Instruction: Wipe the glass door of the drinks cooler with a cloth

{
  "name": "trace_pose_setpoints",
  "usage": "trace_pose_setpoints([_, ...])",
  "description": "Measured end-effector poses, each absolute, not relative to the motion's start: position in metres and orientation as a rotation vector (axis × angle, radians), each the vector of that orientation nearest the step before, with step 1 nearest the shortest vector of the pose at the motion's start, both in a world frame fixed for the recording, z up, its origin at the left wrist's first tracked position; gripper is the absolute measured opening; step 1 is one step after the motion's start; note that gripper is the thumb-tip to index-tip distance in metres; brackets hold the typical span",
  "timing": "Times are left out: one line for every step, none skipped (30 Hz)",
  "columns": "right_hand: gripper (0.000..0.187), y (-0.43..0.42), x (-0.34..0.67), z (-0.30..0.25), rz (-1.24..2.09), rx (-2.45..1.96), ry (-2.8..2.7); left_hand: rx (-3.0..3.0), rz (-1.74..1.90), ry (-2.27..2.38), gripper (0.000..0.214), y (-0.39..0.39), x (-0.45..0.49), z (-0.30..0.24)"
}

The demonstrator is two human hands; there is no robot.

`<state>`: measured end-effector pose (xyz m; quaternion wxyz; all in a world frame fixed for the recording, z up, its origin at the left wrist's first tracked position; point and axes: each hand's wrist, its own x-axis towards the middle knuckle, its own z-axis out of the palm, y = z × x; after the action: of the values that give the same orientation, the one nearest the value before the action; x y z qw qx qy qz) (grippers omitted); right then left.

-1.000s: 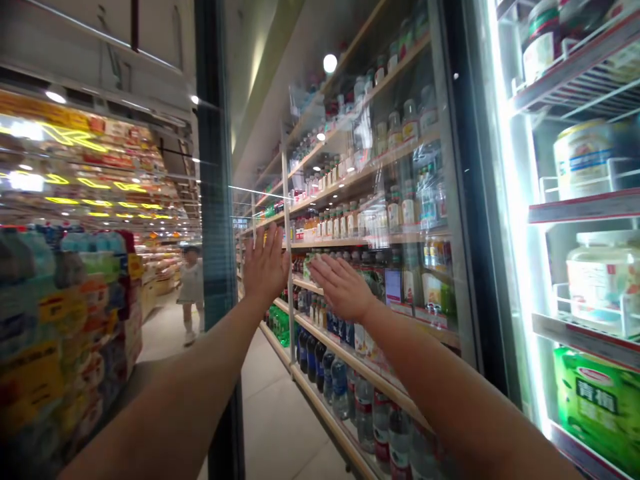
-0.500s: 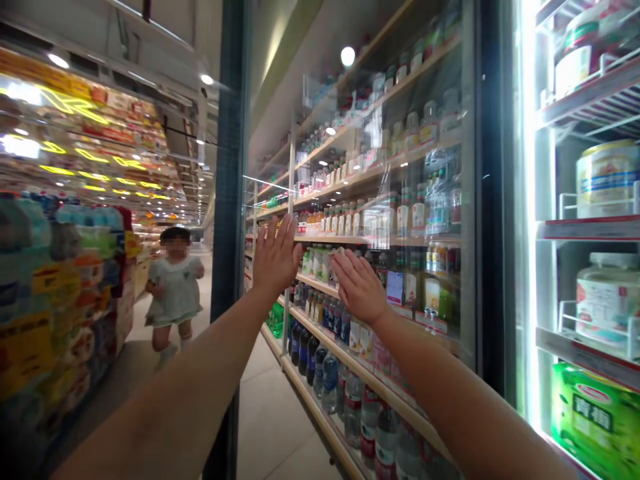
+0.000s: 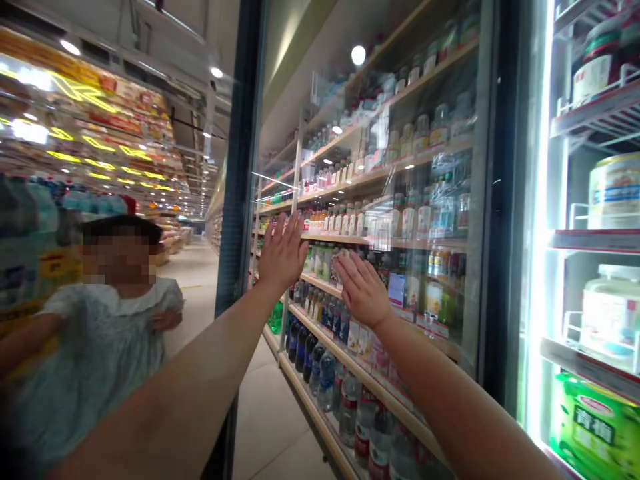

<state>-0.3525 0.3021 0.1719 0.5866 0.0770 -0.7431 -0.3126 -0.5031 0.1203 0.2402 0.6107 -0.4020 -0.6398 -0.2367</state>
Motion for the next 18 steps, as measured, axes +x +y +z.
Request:
trace_pose_setpoints([0.072,0.3020,-0.3525,0.1717,-0.731,0.177,-1.732,-0.929,-0.544,-1.480,0.059,0.1202,-0.5030,0.2402])
trace_pose_setpoints([0.072,0.3019,-0.3525,0.1716,-0.733,0.175,-1.731,-0.928,-0.542,-1.481,0.059,0.1202,-0.5030,0.2403])
trace_pose_setpoints([0.071,0.3017,-0.3525,0.1714,-0.735,0.176,-1.729,-0.925,-0.540,-1.481,0.059,0.1202,-0.5031,0.2404])
trace_pose_setpoints([0.071,0.3016,-0.3525,0.1712,-0.735,0.177,-1.727,-0.923,-0.536,-1.479,0.059,0.1202,-0.5032,0.2404])
trace_pose_setpoints([0.071,0.3016,-0.3526,0.1711,-0.733,0.179,-1.727,-0.921,-0.533,-1.476,0.059,0.1203,-0.5035,0.2404])
trace_pose_setpoints([0.071,0.3015,-0.3526,0.1710,-0.731,0.180,-1.727,-0.920,-0.530,-1.473,0.059,0.1204,-0.5038,0.2404])
trace_pose_setpoints([0.070,0.3015,-0.3526,0.1711,-0.727,0.180,-1.728,-0.920,-0.528,-1.470,0.059,0.1205,-0.5040,0.2403])
trace_pose_setpoints([0.070,0.3015,-0.3526,0.1712,-0.724,0.180,-1.725,-0.920,-0.527,-1.469,0.058,0.1206,-0.5040,0.2403])
trace_pose_setpoints([0.069,0.3016,-0.3526,0.1714,-0.723,0.180,-1.722,-0.921,-0.529,-1.471,0.058,0.1207,-0.5040,0.2403])
trace_pose_setpoints([0.069,0.3017,-0.3526,0.1716,-0.725,0.181,-1.720,-0.921,-0.534,-1.474,0.059,0.1208,-0.5037,0.2403])
trace_pose_setpoints([0.068,0.3018,-0.3527,0.1716,-0.729,0.182,-1.719,-0.923,-0.541,-1.480,0.059,0.1208,-0.5034,0.2404])
trace_pose_setpoints([0.067,0.3018,-0.3529,0.1714,-0.732,0.182,-1.717,-0.924,-0.547,-1.486,0.059,0.1208,-0.5031,0.2404])
trace_pose_setpoints([0.067,0.3017,-0.3531,0.1709,-0.733,0.179,-1.716,-0.926,-0.552,-1.490,0.059,0.1208,-0.5027,0.2405])
trace_pose_setpoints([0.067,0.3014,-0.3533,0.1700,-0.732,0.177,-1.716,-0.927,-0.555,-1.492,0.059,0.1208,-0.5025,0.2405])
trace_pose_setpoints([0.067,0.3010,-0.3534,0.1688,-0.729,0.176,-1.720,-0.927,-0.554,-1.491,0.059,0.1208,-0.5024,0.2405])
trace_pose_setpoints([0.067,0.3006,-0.3534,0.1677,-0.723,0.174,-1.724,-0.926,-0.554,-1.488,0.059,0.1207,-0.5025,0.2404])
trace_pose_setpoints([0.068,0.3003,-0.3530,0.1670,-0.715,0.173,-1.728,-0.926,-0.553,-1.485,0.059,0.1207,-0.5027,0.2403])
trace_pose_setpoints([0.068,0.3003,-0.3524,0.1675,-0.707,0.177,-1.735,-0.927,-0.553,-1.482,0.059,0.1207,-0.5030,0.2402])
